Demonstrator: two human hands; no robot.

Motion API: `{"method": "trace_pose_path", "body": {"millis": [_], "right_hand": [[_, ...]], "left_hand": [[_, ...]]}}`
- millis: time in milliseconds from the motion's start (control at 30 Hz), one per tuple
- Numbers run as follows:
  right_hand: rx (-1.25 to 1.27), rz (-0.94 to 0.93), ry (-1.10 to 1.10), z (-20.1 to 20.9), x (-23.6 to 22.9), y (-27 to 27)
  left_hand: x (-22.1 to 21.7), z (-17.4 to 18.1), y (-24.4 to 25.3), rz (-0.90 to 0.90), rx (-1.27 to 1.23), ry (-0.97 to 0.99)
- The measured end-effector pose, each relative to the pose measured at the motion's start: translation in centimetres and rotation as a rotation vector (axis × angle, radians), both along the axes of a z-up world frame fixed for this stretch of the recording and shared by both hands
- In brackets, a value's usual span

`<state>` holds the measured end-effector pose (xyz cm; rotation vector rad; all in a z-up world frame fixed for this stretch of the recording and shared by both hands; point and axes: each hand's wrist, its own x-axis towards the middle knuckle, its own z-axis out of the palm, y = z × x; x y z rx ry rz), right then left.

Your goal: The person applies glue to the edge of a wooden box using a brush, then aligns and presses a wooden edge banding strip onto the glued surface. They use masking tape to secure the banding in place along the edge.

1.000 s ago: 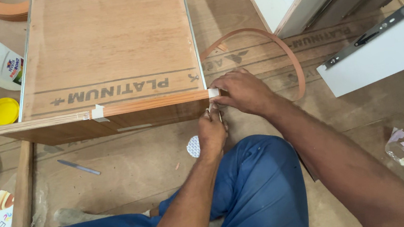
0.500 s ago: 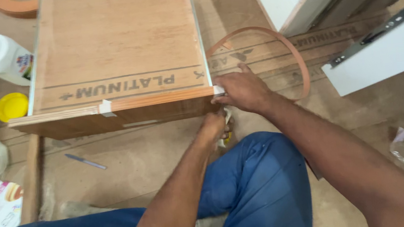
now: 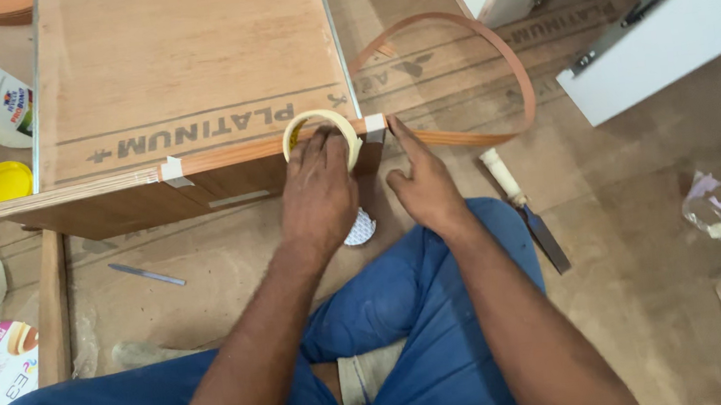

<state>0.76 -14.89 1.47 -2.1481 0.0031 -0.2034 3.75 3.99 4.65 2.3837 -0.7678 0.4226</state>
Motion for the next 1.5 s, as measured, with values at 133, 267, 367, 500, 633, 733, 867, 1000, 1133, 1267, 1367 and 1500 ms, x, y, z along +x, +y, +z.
{"method": "trace_pose_path", "body": {"millis": [133,267,367,500,633,733,867,1000,1133,1267,1367,1500], "right_hand": [[0.194,0.040,0.027,-1.2,0.7,0.0],[0.414,0.060,0.049,-2.0,1.3,0.3],[0.479,0.058,0.033,-2.2,1.5,0.5],[0.507,0.031,0.042,-2.5,1.5,0.8],[0.534,0.007,0.071,-2.6,1.6,0.7],[0.562,0.031,0.072,-2.7,1.5,0.5],[0.653,-0.024,0.133,-2.3,1.3,-0.1],[0.578,-0.054,0.035,-3.4,1.7,-1.0],[0.495,0.003,-0.047,-4.7,2.4,-1.1],[0.470,-0.022,0.007,-3.9,2.3,-0.5],[0.411,-0.059,-0.027,-1.9,1.6,-0.4],[0.005,-0.144,-0.097,2.0,0.2,1.4]], "left_hand": [[0.8,-0.2,0.3,-0.040,0.015,0.048],[0.9,0.2,0.3,-0.040,0.010,0.163],[1.0,0.7,0.2,-0.050,0.004,0.169],[0.9,1.0,0.4,-0.050,0.026,0.207],[1.1,1.1,0.4,-0.062,0.037,0.206],[1.3,1.1,0.5,-0.065,0.018,0.224],[1.0,1.5,1.3,-0.033,-0.070,0.201],[-1.9,1.5,4.2,0.064,-0.202,0.237],[-4.6,1.0,6.3,0.182,-0.217,0.423],[-5.1,0.1,6.6,0.210,-0.258,0.539],[-5.1,-0.1,6.5,0.175,-0.288,0.583],[-5.1,-0.5,6.7,0.180,-0.315,0.614]]}}
